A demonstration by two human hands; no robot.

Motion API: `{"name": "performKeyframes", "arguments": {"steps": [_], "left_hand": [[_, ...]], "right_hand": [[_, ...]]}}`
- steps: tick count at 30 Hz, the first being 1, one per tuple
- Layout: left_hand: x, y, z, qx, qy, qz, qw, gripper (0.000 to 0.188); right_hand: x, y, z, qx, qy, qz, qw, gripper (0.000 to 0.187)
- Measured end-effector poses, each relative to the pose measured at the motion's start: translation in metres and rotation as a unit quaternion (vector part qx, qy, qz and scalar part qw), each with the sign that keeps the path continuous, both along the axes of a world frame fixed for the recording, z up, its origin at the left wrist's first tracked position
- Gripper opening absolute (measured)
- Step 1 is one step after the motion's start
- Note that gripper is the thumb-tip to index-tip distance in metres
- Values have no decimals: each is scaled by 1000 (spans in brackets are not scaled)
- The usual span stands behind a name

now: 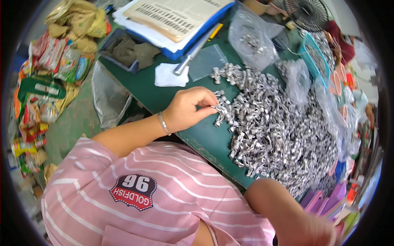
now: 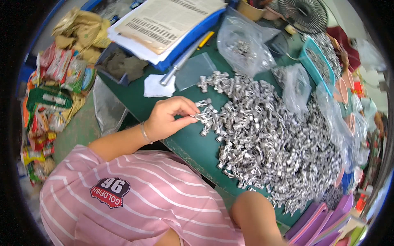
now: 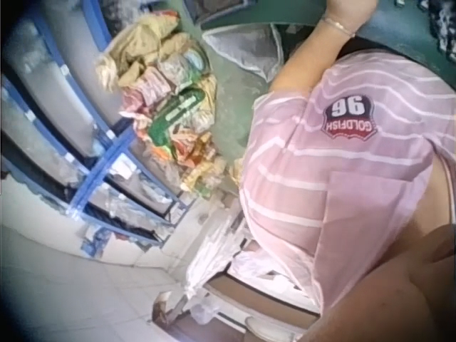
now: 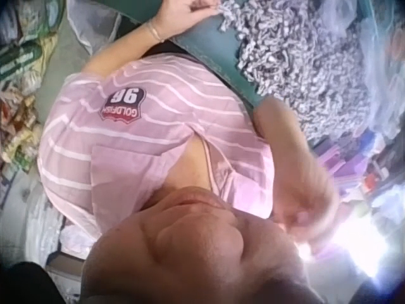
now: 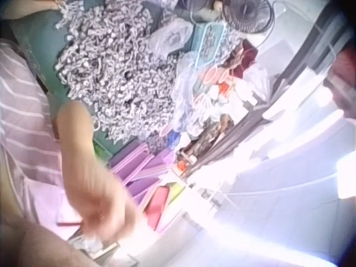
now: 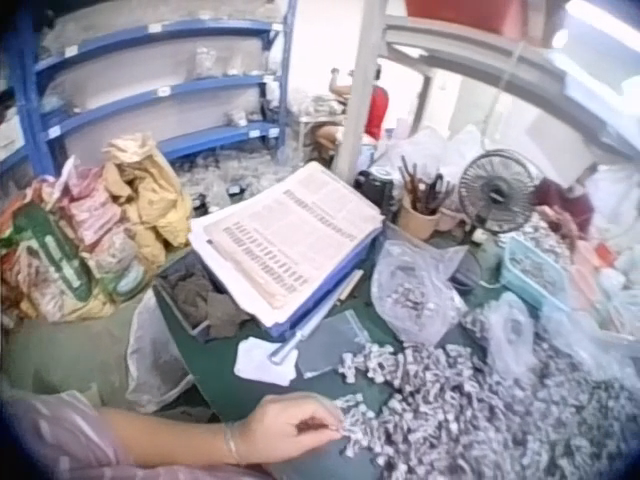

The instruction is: The person manually fits small metal parts together from a large pile on an assembly table, using a pen as an alignment or guiding tool.

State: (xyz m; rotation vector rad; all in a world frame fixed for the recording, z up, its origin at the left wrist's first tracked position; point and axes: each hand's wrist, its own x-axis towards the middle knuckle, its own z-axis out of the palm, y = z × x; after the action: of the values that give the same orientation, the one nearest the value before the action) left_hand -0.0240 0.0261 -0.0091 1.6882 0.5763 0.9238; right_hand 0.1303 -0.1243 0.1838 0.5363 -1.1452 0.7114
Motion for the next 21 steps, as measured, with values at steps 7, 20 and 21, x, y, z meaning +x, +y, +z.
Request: {"name": "performKeyframes", "arguments": {"steps": [7, 20, 21], "left_hand": [[-3, -8, 17, 37, -49, -21, 998, 18], [-2, -16, 29, -78, -98, -159, 979, 28], [-2, -17, 28, -79, -95, -154, 980, 28]], "right_hand": [[-7, 45, -152, -652, -215, -316, 655, 15], [-10, 40, -185, -536, -122, -225, 805, 25], [-11, 39, -186, -522, -126, -240, 809, 25]]}}
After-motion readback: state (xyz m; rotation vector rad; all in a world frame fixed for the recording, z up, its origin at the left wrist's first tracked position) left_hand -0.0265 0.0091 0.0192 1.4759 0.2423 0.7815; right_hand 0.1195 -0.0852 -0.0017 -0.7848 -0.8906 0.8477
